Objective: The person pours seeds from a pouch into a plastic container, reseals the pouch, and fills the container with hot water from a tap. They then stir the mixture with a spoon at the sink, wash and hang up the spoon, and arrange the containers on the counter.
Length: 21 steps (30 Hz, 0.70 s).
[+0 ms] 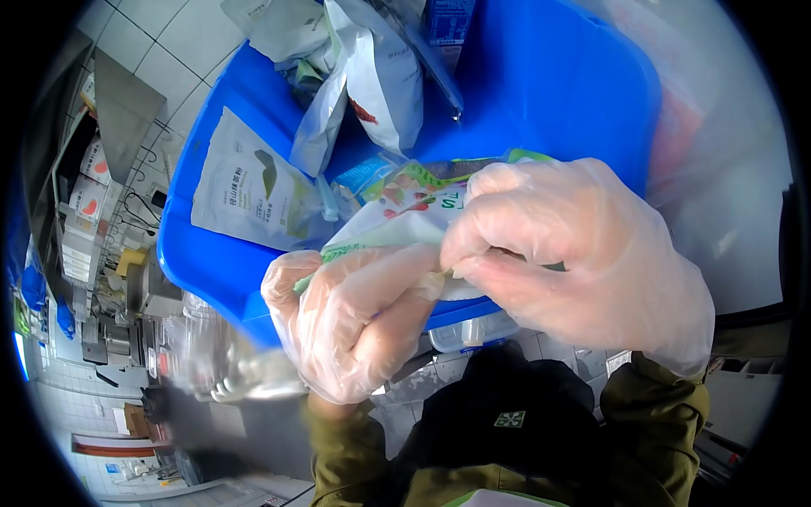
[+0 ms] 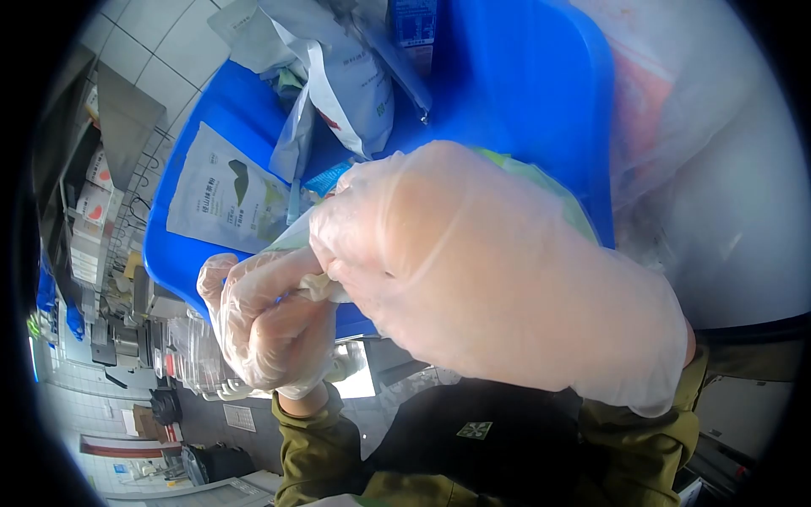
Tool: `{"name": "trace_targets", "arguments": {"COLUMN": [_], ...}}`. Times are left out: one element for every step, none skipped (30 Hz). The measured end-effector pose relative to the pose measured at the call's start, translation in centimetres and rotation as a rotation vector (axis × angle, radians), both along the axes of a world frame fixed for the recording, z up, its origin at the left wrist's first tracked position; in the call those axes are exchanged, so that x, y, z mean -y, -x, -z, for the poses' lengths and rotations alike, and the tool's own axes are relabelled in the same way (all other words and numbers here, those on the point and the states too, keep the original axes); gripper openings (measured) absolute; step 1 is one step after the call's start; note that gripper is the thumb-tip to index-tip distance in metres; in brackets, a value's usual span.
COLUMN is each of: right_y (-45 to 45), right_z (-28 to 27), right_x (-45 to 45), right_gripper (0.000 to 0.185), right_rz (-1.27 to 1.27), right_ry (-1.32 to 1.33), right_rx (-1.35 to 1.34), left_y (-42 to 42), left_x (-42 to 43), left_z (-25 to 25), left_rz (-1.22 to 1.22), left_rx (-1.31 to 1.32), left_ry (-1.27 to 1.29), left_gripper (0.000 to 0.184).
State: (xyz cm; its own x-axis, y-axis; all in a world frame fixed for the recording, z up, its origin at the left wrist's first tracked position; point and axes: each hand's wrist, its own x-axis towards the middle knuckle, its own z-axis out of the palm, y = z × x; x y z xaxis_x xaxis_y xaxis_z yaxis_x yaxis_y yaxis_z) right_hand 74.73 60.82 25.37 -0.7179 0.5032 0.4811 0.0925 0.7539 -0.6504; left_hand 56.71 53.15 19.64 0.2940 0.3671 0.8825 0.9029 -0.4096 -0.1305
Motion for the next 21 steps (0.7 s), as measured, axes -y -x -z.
{"name": "trace_targets", "arguments": {"right_y": [0.0,0.1,0.0,0.1,-0.2,-0.2,-0.2,0.0,0.1,0.1,0.1,0.1,0.1,0.1,0.1,0.2,0.2,0.2,0.1,-0.1,-0.2], "right_z": [-0.1,1.3,1.3,1.2,0.1,0.0,0.0,1.3,1.6,1.9,1.9,1.9,1.9,2.0,2.1,2.2,2.2,2.0,1.8,1.1,0.9], "right_x": [0.1,-0.3,-0.4,-0.6,-0.7,-0.7,-0.7,-0.5,-0.5,-0.4,-0.3,-0.4,-0.4,-0.4,-0.5,-0.6,-0.7,-0.8,-0.8,-0.8,-0.8], "right_gripper": [0.007,0.007,0.007,0.007,0.007,0.007,0.007,0.007,0.007,0.007,0.008,0.008,0.008,0.008,0.008,0.008,0.008,0.008,0.008,0.009,0.01], "right_rz": [0.006,-0.018,-0.025,-0.033,-0.025,-0.023,-0.02,-0.024,-0.022,-0.023,-0.018,-0.017,-0.017,-0.02,-0.023,-0.027,-0.031,-0.027,-0.023,-0.012,-0.008], "right_ry": [0.011,0.073,0.081,0.088,0.041,0.04,0.04,0.087,0.112,0.134,0.133,0.13,0.126,0.119,0.101,0.083,0.054,0.018,-0.019,-0.061,-0.092], "right_rx": [-0.01,-0.075,-0.029,0.017,0.174,0.177,0.18,0.029,-0.044,-0.116,-0.109,-0.11,-0.11,-0.117,-0.121,-0.125,-0.125,-0.082,-0.041,0.043,0.075], "left_y": [0.0,0.1,0.1,0.0,0.0,0.0,0.1,0.1,0.1,0.1,0.0,0.0,0.0,0.0,0.0,0.1,0.1,0.0,0.0,-0.1,-0.2], "left_x": [0.0,0.0,0.0,0.1,0.1,0.1,0.2,0.2,0.1,0.1,0.1,0.1,0.1,0.2,0.2,0.2,0.3,0.2,0.2,0.2,0.2], "left_z": [-0.1,-0.1,-0.2,-0.2,-0.3,-0.3,-0.3,-0.3,-0.3,-0.2,-0.2,-0.2,-0.4,-0.5,-0.6,-0.6,-0.6,-0.7,-0.7,-0.8,-0.8], "left_rz": [0.0,-0.003,-0.006,-0.012,-0.014,-0.016,-0.013,-0.012,-0.01,-0.01,-0.014,-0.017,-0.026,-0.03,-0.034,-0.033,-0.033,-0.04,-0.048,-0.056,-0.053], "left_rx": [-0.008,-0.013,-0.018,-0.019,-0.02,-0.02,-0.02,-0.015,-0.009,0.002,0.0,-0.002,-0.017,-0.024,-0.03,-0.028,-0.026,-0.032,-0.039,-0.045,-0.047], "left_ry": [-0.005,-0.004,-0.003,0.006,0.012,0.018,0.022,0.022,0.022,0.018,0.017,0.016,0.019,0.025,0.03,0.038,0.046,0.04,0.035,0.029,0.042], "left_gripper": [0.031,0.031,0.032,0.032,0.033,0.033,0.034,0.034,0.035,0.035,0.035,0.036,0.036,0.035,0.035,0.035,0.034,0.033,0.033,0.032,0.034]}}
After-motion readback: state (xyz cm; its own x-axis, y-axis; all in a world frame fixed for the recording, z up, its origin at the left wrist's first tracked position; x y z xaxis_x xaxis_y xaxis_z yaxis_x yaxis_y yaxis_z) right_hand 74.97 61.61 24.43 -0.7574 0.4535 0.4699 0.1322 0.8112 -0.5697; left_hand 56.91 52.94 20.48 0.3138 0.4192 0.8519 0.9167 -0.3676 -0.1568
